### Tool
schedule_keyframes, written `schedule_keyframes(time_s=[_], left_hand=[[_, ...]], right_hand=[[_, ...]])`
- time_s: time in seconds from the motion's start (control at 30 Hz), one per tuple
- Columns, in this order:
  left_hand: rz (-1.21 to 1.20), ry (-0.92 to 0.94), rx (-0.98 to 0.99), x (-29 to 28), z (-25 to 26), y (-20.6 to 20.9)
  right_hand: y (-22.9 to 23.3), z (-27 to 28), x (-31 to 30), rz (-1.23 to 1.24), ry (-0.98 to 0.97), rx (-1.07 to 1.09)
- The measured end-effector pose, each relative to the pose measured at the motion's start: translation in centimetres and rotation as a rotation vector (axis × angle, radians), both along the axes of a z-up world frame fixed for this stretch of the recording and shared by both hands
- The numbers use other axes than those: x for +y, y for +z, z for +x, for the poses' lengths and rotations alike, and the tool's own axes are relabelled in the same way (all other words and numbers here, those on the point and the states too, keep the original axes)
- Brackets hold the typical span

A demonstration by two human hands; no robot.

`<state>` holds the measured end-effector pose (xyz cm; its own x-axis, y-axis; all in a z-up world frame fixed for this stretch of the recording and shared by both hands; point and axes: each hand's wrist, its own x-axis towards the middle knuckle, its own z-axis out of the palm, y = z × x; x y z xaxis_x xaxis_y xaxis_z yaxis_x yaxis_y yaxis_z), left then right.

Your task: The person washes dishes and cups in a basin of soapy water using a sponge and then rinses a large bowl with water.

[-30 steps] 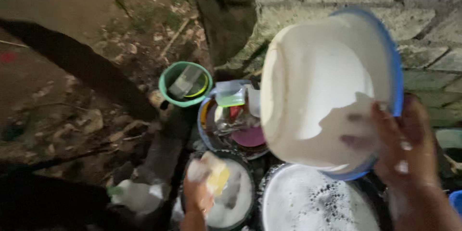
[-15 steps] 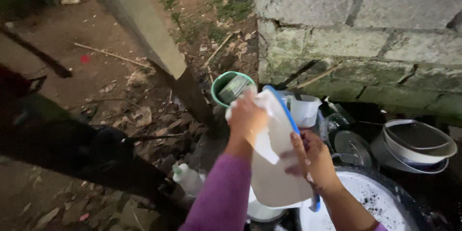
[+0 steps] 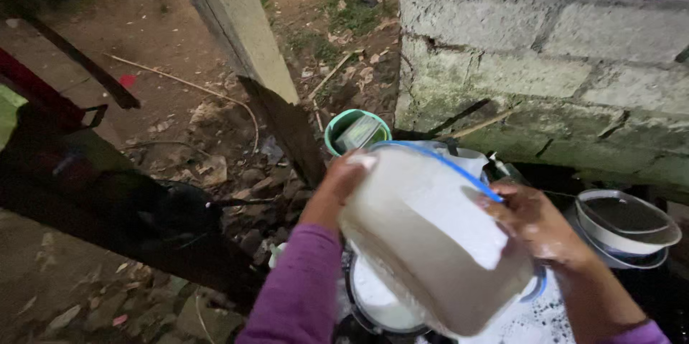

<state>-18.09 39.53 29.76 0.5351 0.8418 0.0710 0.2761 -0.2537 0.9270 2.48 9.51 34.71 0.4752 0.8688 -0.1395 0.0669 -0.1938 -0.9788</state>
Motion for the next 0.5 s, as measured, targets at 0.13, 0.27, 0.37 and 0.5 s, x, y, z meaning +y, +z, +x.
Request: schedule_keyframes(time_s=[0.13,0.27,0.37,0.5], left_hand=[[-0.794,-0.186,-0.336,2.2,-4.5,-3.1],[-1.132,-0.162,-0.600,-2.9,-10.2,-4.0],[-1.196,-0.041,-0.802,-6.5,-10.2,-5.8],[-1.031,0.422,-0.861,-10.4,-4.1,-11.3]], right_hand=[[-0.7,2.5,-1.0,0.042,-0.184,0.122],[-2.1,2.6,-0.3,0.148,-0.378,0.249],[-1.5,0.7,2.0,0.072,-0.583,0.361],[-1.6,-5.6,7.2,0.207,-0.655,0.419]])
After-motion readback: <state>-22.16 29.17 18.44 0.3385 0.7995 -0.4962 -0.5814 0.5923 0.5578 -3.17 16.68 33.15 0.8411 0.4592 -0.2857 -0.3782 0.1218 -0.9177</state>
